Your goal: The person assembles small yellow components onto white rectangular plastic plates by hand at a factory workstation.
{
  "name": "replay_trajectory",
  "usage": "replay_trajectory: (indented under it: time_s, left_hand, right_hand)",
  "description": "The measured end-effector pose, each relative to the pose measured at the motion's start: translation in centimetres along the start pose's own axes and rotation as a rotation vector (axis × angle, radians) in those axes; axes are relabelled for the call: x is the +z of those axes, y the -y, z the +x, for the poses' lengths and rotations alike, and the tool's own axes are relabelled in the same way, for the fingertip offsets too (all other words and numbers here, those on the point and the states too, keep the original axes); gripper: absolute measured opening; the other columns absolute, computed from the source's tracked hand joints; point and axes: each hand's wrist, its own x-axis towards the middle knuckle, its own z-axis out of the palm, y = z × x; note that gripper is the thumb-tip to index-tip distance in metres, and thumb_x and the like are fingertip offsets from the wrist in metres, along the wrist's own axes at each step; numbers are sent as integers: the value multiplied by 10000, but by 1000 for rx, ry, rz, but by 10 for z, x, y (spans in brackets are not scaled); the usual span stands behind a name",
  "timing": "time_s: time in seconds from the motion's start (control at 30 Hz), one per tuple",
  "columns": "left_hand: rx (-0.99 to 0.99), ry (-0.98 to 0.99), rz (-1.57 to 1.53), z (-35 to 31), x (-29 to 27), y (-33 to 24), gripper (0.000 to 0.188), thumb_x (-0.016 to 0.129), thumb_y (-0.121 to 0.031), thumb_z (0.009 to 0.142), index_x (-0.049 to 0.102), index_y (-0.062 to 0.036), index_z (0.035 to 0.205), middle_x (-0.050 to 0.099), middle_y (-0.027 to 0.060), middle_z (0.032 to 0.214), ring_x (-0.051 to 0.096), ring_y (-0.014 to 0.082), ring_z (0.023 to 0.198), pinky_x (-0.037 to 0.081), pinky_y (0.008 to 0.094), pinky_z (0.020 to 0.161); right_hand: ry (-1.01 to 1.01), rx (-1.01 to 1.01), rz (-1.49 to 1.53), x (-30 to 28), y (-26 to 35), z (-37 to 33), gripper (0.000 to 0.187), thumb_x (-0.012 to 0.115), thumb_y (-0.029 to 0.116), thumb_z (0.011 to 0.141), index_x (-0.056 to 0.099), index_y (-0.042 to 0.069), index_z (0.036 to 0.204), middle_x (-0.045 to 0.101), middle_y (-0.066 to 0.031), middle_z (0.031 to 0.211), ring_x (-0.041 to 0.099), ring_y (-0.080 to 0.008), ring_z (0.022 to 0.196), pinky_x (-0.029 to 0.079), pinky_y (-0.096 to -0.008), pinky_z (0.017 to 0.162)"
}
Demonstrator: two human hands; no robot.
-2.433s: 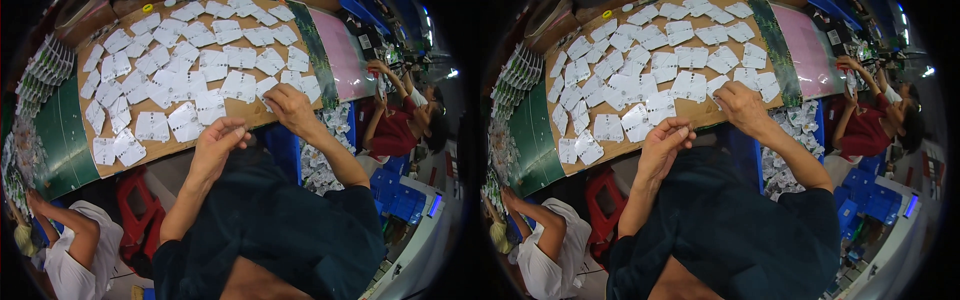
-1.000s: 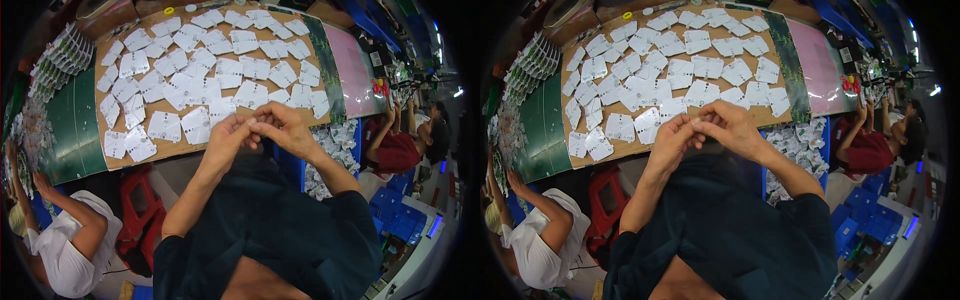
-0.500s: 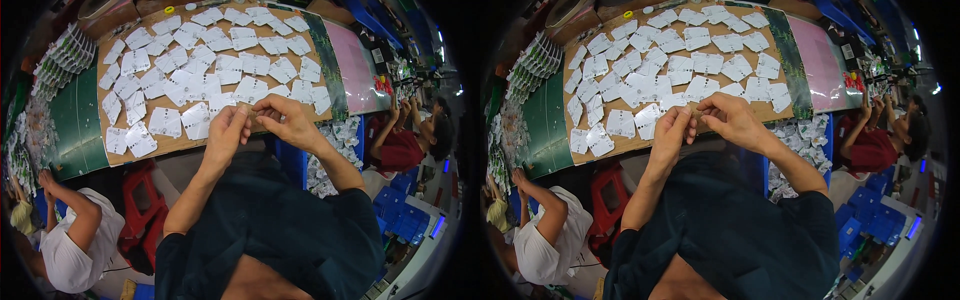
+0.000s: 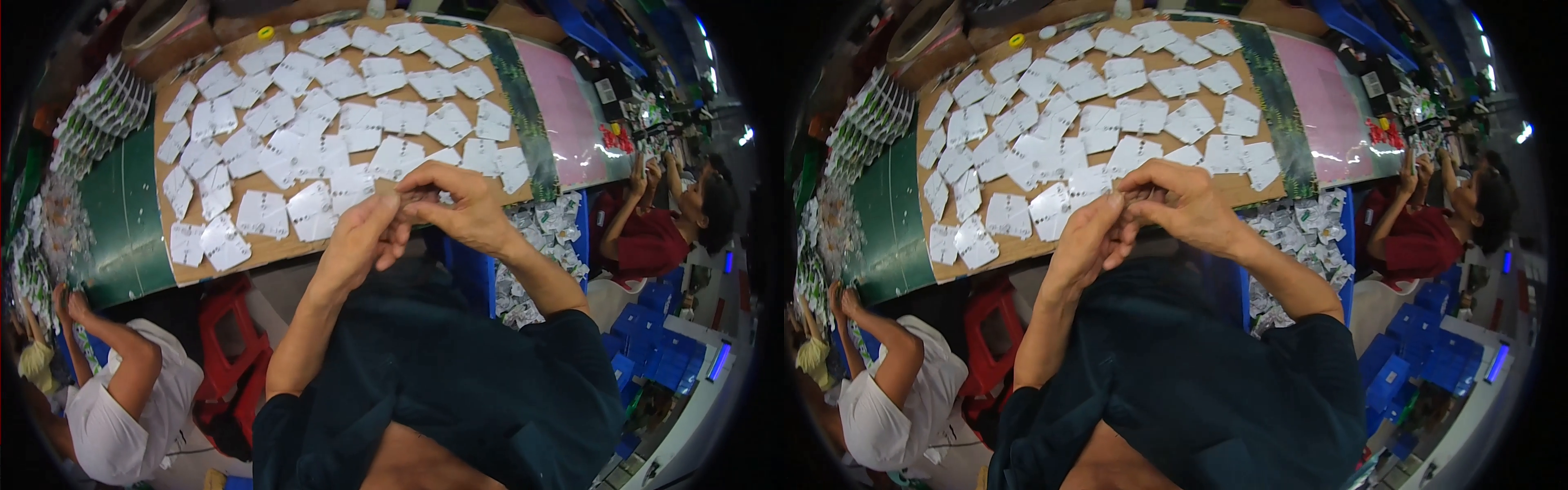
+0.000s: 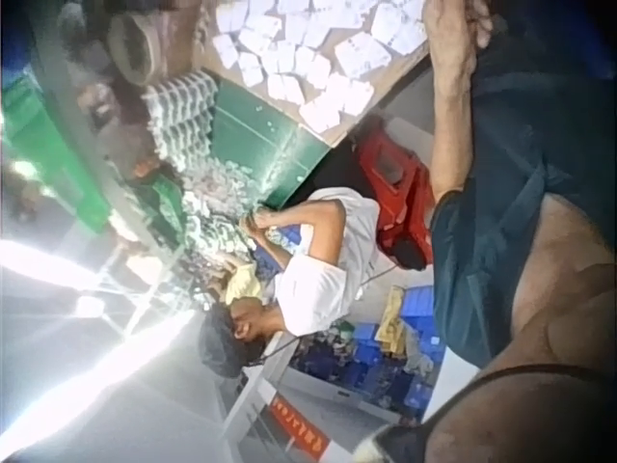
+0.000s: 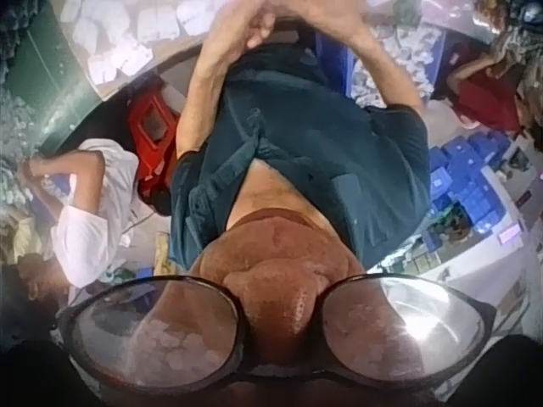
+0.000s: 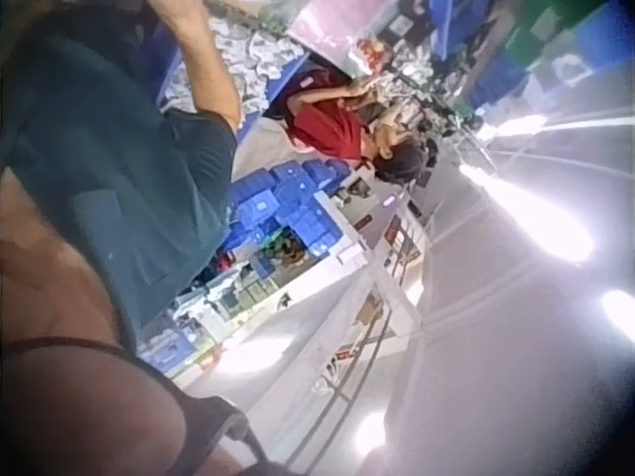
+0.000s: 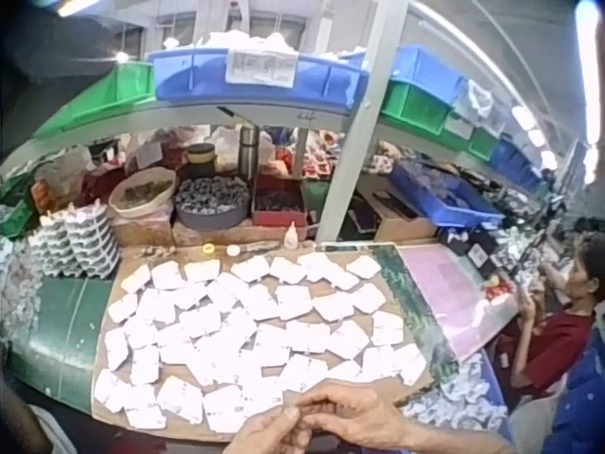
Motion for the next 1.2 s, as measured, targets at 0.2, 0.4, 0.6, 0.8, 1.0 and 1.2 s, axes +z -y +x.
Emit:
replay_trajectory:
  time_s: [0.2,0.4,0.6,0.8,1.0,1.2]
  left_hand:
    - [7,-15,27,-2,-5,5,241,507,-281,1019,565,-51,975,550,1,750,476,40,560,337,163,419]
    - [77,-55,102,4,1,7,218,502,-259,1018,547,-54,959,538,17,736,432,40,534,308,168,400]
    - [-181,224,-404,1,-12,-9,306,470,-319,1029,564,-43,936,496,16,686,345,45,481,237,169,352]
    - [-106,190,-261,-9,-14,-3,289,512,-299,1018,543,-14,1055,533,15,724,411,22,513,305,145,393]
    - [-39,176,-131,-26,-16,-10,214,527,-218,1010,563,-10,1044,572,37,773,439,24,532,329,148,413]
    - [-67,270,-72,-34,-32,-14,195,558,-141,992,612,8,1105,622,50,800,457,20,545,333,154,429]
  right_hand:
    - [74,208,197,-3,-10,-8,238,666,124,911,630,-16,1101,650,-32,904,587,-59,776,477,-210,676]
    - [-23,416,226,2,-5,-7,129,622,113,943,648,7,1011,651,-31,854,584,-79,696,445,-215,587]
    - [-125,-312,-334,-3,1,7,151,662,-57,821,649,-17,966,652,-108,946,630,-186,787,504,-269,686]
    - [-202,-22,-168,-32,-2,91,180,699,106,855,668,-22,977,676,-43,855,596,-82,720,478,-225,623]
    - [-235,-120,-315,-47,-46,246,199,683,151,844,689,-5,968,699,-116,860,657,-183,758,507,-311,688]
    - [-172,-356,-716,-11,-59,332,164,643,123,838,700,21,952,695,-159,933,655,-352,861,507,-425,797]
